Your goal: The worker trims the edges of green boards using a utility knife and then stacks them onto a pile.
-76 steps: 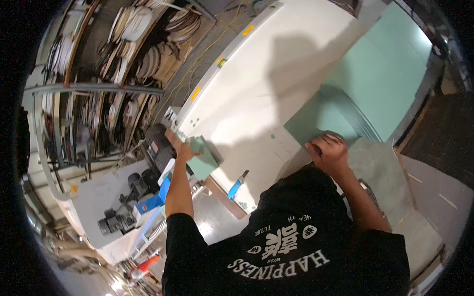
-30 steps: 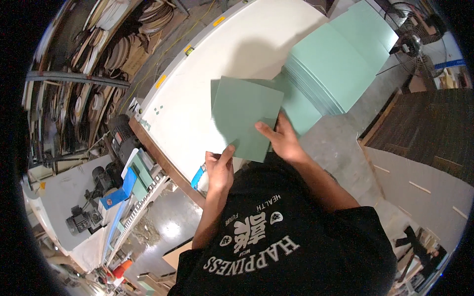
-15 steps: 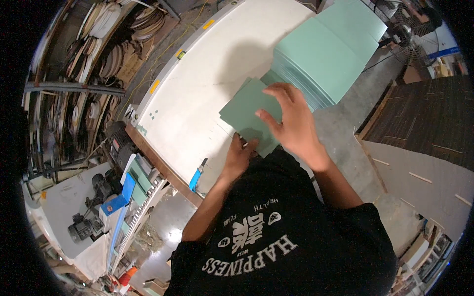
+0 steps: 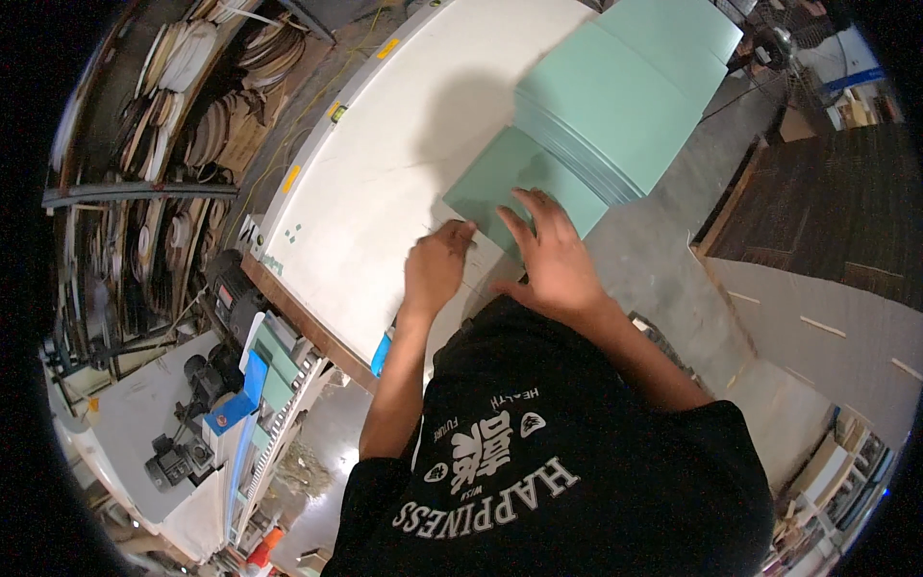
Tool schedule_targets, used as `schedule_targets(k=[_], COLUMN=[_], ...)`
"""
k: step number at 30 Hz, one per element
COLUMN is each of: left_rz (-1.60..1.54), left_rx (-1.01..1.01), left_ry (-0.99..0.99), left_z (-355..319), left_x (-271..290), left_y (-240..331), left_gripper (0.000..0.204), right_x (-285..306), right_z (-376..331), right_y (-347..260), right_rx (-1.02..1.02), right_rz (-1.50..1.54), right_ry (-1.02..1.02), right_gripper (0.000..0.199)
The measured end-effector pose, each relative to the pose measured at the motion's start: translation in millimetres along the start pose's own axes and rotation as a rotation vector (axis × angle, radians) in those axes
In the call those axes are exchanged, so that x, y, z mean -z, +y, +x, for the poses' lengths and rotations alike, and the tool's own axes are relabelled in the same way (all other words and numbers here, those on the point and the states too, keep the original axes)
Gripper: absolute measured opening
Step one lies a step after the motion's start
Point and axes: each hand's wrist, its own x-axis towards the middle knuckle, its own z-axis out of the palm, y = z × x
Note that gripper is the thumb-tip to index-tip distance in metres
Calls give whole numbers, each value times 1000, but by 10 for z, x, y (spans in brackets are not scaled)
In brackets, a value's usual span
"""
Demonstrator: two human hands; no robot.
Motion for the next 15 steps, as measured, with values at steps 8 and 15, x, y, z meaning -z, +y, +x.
schedule_targets(k=[8, 15], left_rz=[-4, -112], left_rx=[-105, -128], left_ry=[214, 14], left_z=[443, 523], left_x=[66, -53], left_y=[-231, -88], left_gripper=[69, 75], right_x=[-70, -155], right_z=[-137, -171], right_y=[92, 220], right_rx=[-85, -39], right_rz=[-279, -259], right_ry=[-100, -69], right_gripper=[95, 91])
